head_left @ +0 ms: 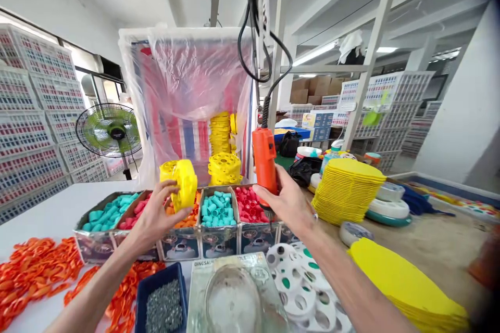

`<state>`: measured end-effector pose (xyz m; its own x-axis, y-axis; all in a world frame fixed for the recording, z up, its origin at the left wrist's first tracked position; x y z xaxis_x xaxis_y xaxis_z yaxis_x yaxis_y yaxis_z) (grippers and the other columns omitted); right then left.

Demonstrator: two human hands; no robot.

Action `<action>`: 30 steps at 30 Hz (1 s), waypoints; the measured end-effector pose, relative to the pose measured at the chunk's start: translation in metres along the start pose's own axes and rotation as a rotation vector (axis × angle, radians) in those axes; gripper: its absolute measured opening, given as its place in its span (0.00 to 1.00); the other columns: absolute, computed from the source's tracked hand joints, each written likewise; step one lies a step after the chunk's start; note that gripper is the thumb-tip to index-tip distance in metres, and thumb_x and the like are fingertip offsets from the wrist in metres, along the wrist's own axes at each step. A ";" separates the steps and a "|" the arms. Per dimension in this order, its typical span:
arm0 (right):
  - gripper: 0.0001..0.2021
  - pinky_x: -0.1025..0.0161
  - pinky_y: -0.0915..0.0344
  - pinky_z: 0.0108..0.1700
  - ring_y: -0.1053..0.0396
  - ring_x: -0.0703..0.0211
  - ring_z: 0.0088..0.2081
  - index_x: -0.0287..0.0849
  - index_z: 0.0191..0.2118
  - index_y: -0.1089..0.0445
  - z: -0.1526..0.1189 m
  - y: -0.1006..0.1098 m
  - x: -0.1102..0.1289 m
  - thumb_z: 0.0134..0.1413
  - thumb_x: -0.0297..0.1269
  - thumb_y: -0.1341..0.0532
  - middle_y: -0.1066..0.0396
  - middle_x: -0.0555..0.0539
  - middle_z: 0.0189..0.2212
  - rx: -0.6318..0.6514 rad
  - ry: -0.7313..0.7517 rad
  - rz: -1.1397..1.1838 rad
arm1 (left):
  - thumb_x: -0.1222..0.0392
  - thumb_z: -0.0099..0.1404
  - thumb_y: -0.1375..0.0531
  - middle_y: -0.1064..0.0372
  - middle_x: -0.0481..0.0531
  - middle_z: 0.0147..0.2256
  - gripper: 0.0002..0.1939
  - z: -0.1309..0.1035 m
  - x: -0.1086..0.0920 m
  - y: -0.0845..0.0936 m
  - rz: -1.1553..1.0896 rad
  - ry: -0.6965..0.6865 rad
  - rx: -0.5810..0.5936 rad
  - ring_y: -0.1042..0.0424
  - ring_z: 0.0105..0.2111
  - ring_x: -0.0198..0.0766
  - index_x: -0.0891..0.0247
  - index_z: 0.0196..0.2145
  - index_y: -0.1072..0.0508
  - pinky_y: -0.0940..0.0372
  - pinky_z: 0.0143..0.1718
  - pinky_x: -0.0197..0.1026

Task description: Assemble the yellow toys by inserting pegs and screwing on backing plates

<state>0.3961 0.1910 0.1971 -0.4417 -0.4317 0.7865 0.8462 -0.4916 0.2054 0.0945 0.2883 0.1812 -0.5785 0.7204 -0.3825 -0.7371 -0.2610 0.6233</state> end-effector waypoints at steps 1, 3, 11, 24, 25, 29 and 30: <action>0.27 0.50 0.32 0.55 0.27 0.47 0.50 0.45 0.57 0.34 0.002 -0.004 -0.003 0.53 0.43 0.33 0.25 0.45 0.50 0.005 -0.001 0.001 | 0.46 0.57 0.32 0.30 0.62 0.55 0.22 -0.022 -0.005 0.009 -0.209 0.157 0.012 0.26 0.53 0.56 0.62 0.44 0.26 0.28 0.52 0.53; 0.28 0.49 0.32 0.56 0.27 0.47 0.51 0.45 0.58 0.35 0.007 -0.014 -0.011 0.53 0.43 0.33 0.25 0.44 0.50 0.021 0.003 0.005 | 0.45 0.55 0.30 0.26 0.60 0.55 0.27 -0.065 -0.019 0.020 -0.638 0.487 0.131 0.25 0.53 0.58 0.60 0.50 0.25 0.26 0.50 0.50; 0.34 0.47 0.33 0.58 0.28 0.44 0.55 0.42 0.63 0.38 0.020 -0.040 -0.017 0.50 0.38 0.32 0.27 0.39 0.56 0.076 0.053 -0.035 | 0.45 0.59 0.30 0.19 0.59 0.47 0.26 -0.171 -0.063 0.024 -1.181 0.887 0.107 0.24 0.51 0.60 0.58 0.53 0.21 0.29 0.53 0.54; 0.24 0.43 0.31 0.59 0.28 0.40 0.56 0.54 0.61 0.30 -0.191 -0.069 0.034 0.59 0.38 0.35 0.25 0.44 0.55 0.365 0.213 0.024 | 0.47 0.53 0.26 0.22 0.57 0.53 0.25 -0.179 -0.111 -0.001 -1.166 0.863 -0.062 0.27 0.56 0.57 0.57 0.47 0.19 0.30 0.55 0.48; 0.20 0.45 0.29 0.56 0.27 0.41 0.54 0.53 0.59 0.29 -0.191 -0.068 0.026 0.62 0.39 0.37 0.24 0.44 0.53 0.291 0.101 0.085 | 0.47 0.53 0.26 0.23 0.56 0.55 0.26 -0.181 -0.112 0.001 -1.109 0.838 -0.049 0.27 0.57 0.57 0.56 0.48 0.20 0.31 0.56 0.47; 0.17 0.52 0.26 0.51 0.25 0.44 0.51 0.50 0.53 0.27 -0.191 -0.059 -0.001 0.61 0.47 0.35 0.24 0.46 0.52 0.080 -0.379 0.510 | 0.43 0.56 0.29 0.25 0.54 0.54 0.24 -0.197 -0.103 0.002 -0.879 0.833 -0.137 0.28 0.57 0.55 0.54 0.47 0.22 0.30 0.55 0.45; 0.17 0.52 0.26 0.51 0.26 0.44 0.52 0.49 0.52 0.26 -0.192 -0.058 -0.004 0.60 0.48 0.34 0.24 0.46 0.52 0.029 -0.444 0.623 | 0.43 0.57 0.29 0.25 0.54 0.52 0.23 -0.204 -0.101 -0.001 -0.828 0.842 -0.160 0.28 0.56 0.54 0.54 0.46 0.23 0.30 0.54 0.45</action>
Point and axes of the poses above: each hand's wrist, its own z-axis towards the middle knuckle, its own y-axis out of the back of the hand, x = y × z, the point moved 2 cm from there along z, towards the middle knuckle
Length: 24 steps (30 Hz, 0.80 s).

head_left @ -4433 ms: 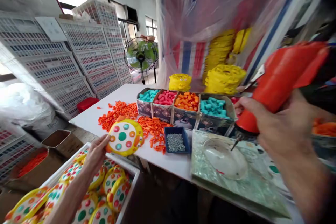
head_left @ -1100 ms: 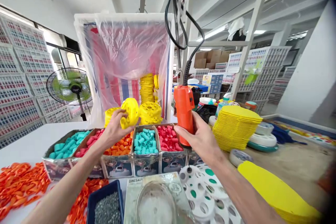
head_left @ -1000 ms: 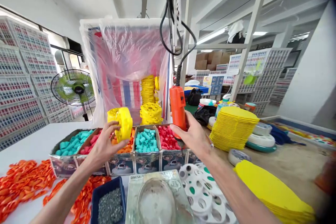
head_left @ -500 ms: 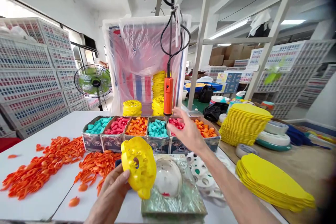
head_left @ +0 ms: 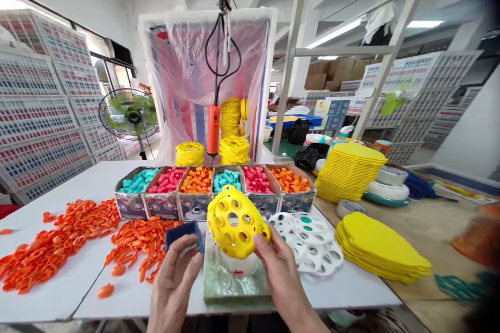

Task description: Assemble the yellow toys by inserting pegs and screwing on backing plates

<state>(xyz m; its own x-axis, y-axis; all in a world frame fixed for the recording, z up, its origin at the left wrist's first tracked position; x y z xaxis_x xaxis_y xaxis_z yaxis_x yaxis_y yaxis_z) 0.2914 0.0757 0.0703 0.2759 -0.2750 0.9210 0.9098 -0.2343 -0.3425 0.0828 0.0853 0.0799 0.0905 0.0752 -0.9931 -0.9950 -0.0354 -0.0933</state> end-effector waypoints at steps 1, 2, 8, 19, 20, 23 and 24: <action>0.17 0.52 0.26 0.52 0.26 0.44 0.52 0.48 0.50 0.25 -0.001 0.001 -0.001 0.58 0.48 0.32 0.24 0.45 0.52 -0.038 -0.031 0.109 | 0.42 0.57 0.30 0.25 0.54 0.50 0.22 -0.002 0.009 0.000 0.022 -0.005 -0.033 0.28 0.55 0.53 0.55 0.45 0.24 0.30 0.54 0.44; 0.18 0.52 0.26 0.51 0.26 0.43 0.53 0.48 0.50 0.25 -0.003 0.002 -0.002 0.56 0.48 0.31 0.23 0.45 0.51 -0.067 -0.055 0.202 | 0.42 0.57 0.30 0.25 0.54 0.49 0.22 -0.005 0.018 -0.001 0.026 0.000 -0.052 0.28 0.54 0.53 0.55 0.44 0.25 0.30 0.53 0.44; 0.19 0.50 0.25 0.51 0.27 0.45 0.55 0.51 0.51 0.25 -0.019 -0.005 -0.004 0.54 0.46 0.29 0.24 0.46 0.53 -0.108 -0.144 0.440 | 0.41 0.55 0.28 0.26 0.57 0.55 0.31 -0.015 0.053 -0.031 -0.317 0.170 -0.031 0.27 0.55 0.56 0.56 0.53 0.27 0.27 0.52 0.49; 0.26 0.46 0.30 0.55 0.27 0.37 0.54 0.44 0.50 0.24 -0.046 -0.004 -0.034 0.44 0.46 0.25 0.21 0.39 0.47 0.021 -0.223 0.460 | 0.53 0.60 0.29 0.25 0.58 0.56 0.31 -0.008 0.015 -0.032 -0.547 0.318 -0.039 0.29 0.60 0.53 0.58 0.59 0.29 0.27 0.52 0.41; 0.27 0.45 0.31 0.55 0.27 0.37 0.54 0.44 0.51 0.25 -0.049 -0.004 -0.037 0.44 0.46 0.25 0.21 0.38 0.47 0.047 -0.239 0.461 | 0.52 0.61 0.30 0.24 0.58 0.56 0.31 -0.008 0.012 -0.032 -0.540 0.309 -0.017 0.30 0.60 0.53 0.57 0.60 0.29 0.27 0.53 0.42; 0.27 0.44 0.33 0.57 0.27 0.37 0.55 0.45 0.53 0.25 -0.057 -0.005 -0.042 0.46 0.44 0.25 0.22 0.38 0.50 0.076 -0.287 0.465 | 0.50 0.61 0.30 0.24 0.57 0.56 0.31 -0.007 0.008 -0.031 -0.522 0.293 0.041 0.31 0.61 0.54 0.57 0.60 0.29 0.30 0.56 0.44; 0.27 0.43 0.33 0.57 0.27 0.37 0.55 0.45 0.53 0.25 -0.059 -0.006 -0.043 0.45 0.44 0.24 0.22 0.38 0.51 0.072 -0.296 0.471 | 0.50 0.61 0.30 0.25 0.57 0.56 0.31 -0.007 0.009 -0.030 -0.519 0.297 0.047 0.32 0.61 0.54 0.57 0.60 0.29 0.31 0.57 0.44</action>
<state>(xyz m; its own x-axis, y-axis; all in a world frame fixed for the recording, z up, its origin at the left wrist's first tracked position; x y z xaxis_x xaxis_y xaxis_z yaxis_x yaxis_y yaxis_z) 0.2560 0.0343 0.0218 0.7236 -0.0588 0.6877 0.6830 -0.0819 -0.7258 0.1141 0.0804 0.0734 0.5663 -0.2110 -0.7967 -0.8178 -0.0236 -0.5750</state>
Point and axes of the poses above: each hand's wrist, its own z-axis towards the middle knuckle, its own y-axis out of the back of the hand, x = y × z, the point moved 2 cm from there along z, towards the middle knuckle
